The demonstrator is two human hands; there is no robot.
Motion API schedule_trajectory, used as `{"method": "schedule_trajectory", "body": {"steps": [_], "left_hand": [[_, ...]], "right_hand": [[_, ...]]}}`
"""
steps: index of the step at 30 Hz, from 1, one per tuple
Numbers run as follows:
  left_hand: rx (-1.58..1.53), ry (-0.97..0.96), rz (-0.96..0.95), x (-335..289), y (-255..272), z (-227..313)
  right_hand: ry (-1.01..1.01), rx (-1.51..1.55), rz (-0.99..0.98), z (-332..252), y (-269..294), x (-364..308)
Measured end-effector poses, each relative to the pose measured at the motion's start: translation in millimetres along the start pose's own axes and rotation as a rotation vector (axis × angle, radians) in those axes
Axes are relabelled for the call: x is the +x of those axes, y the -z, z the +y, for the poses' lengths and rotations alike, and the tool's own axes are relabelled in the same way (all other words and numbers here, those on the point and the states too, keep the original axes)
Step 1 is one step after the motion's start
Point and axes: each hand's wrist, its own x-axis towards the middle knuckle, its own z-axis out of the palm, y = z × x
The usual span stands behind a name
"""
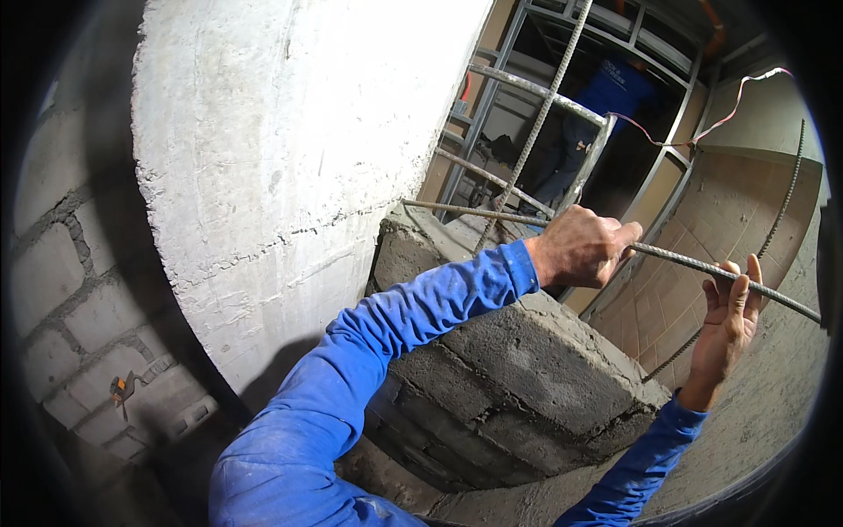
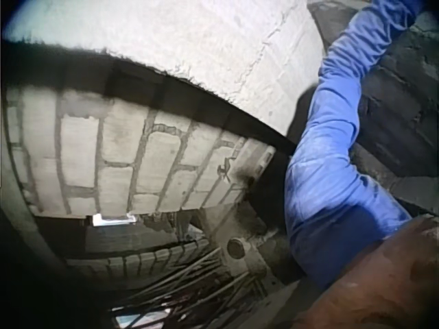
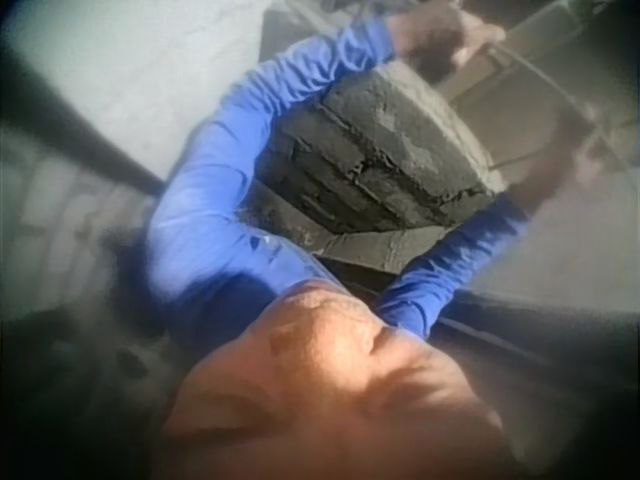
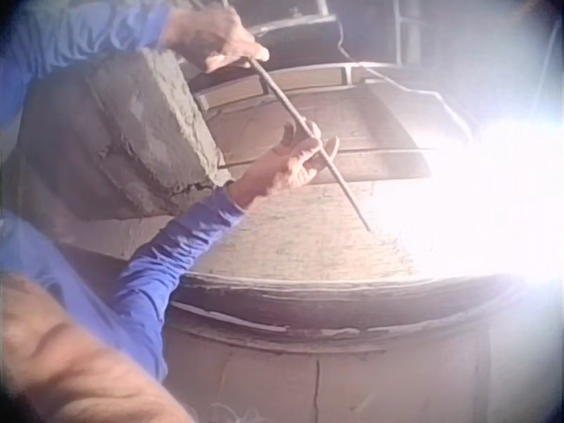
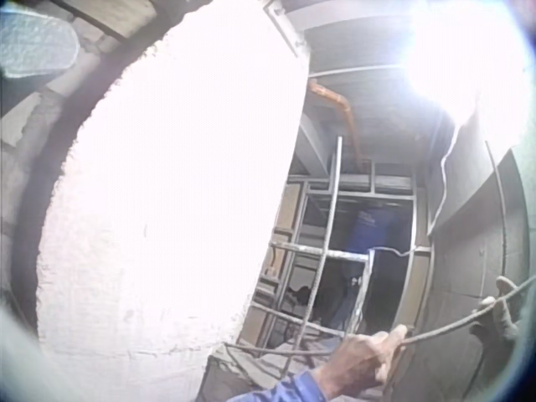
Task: The person bends a long metal rebar rod by hand against a concrete ledge. They repeatedly flex and straighten the rod to shape it.
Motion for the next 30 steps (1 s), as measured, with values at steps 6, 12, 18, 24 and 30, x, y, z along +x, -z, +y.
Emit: {"method": "schedule_trajectory", "body": {"steps": [6,12,18,24,30], "left_hand": [[-0.093,-0.005,-0.086,-7.7,-6.1,-2.9],[-0.272,0.054,-0.210,-21.3,-8.1,2.7],[-0.260,0.075,-0.341,-30.5,-17.1,10.3],[-0.309,0.169,-0.518,-43.2,-31.2,9.5],[-0.408,0.113,-0.707,-40.0,-38.6,1.0]], "right_hand": [[-0.061,0.066,0.103,18.0,7.9,-17.0],[-0.147,0.028,0.230,30.0,15.8,-57.4],[-0.217,0.083,0.331,40.8,22.7,-86.7],[-0.304,0.019,0.426,50.6,15.9,-112.3],[-0.437,-0.066,0.549,57.6,9.2,-125.5]]}}
